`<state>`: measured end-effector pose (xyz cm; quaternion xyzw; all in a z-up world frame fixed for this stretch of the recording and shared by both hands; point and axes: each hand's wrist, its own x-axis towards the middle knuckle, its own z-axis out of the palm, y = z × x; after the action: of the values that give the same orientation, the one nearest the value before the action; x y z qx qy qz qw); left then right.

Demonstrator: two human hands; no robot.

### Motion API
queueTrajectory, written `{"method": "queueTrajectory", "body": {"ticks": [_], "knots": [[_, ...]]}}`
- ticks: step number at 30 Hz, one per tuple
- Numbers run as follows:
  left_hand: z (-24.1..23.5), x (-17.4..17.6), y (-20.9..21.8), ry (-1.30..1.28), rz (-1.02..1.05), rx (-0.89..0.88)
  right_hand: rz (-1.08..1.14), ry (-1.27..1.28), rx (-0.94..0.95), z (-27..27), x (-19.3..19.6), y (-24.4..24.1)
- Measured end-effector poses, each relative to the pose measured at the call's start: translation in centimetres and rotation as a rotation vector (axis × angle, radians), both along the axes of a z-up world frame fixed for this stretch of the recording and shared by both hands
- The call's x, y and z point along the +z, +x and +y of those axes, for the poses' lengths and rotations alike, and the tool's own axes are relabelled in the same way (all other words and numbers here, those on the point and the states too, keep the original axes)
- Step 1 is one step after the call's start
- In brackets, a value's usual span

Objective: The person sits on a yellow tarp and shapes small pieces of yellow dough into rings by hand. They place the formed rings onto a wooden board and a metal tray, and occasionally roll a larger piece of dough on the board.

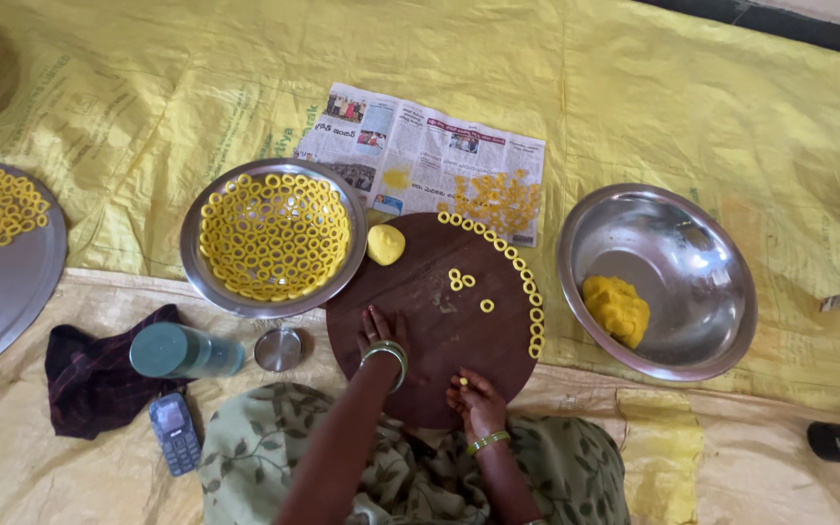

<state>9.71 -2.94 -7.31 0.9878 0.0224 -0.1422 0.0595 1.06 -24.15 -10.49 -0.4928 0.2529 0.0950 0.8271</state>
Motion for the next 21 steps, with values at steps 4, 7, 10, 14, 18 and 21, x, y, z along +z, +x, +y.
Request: {"method": "queueTrajectory", "body": {"ticks": [4,7,10,14,18,21], "knots": [[0.0,2.4,-1.1,0.04,0.121,-0.041,0.074,0.042,-0.001,0.0,-0.4,-0.2],[0.3,5.5,-1.1,-0.02,0.368,-0.027,0.079,0.091,0.016,0.0,-0.6,-0.4],[-0.1,7.5,-1.0,-0.028,0.294,0.035,0.069,0.125,0.031,0.5,-0.6,-0.2],[-1.5,8.5,0.4,-0.062,0.345,0.163,0.086,0.146,0.022,1.5,-0.3,0.6],[-1.8,9.3,1.5,-0.071,0.527,0.182,0.139,0.128,0.005,2.0,0.8,0.9],[-1.3,9.4,1.3,-0.105,0.484,0.142,0.174,0.156,0.003,2.1,1.9,1.4]]}}
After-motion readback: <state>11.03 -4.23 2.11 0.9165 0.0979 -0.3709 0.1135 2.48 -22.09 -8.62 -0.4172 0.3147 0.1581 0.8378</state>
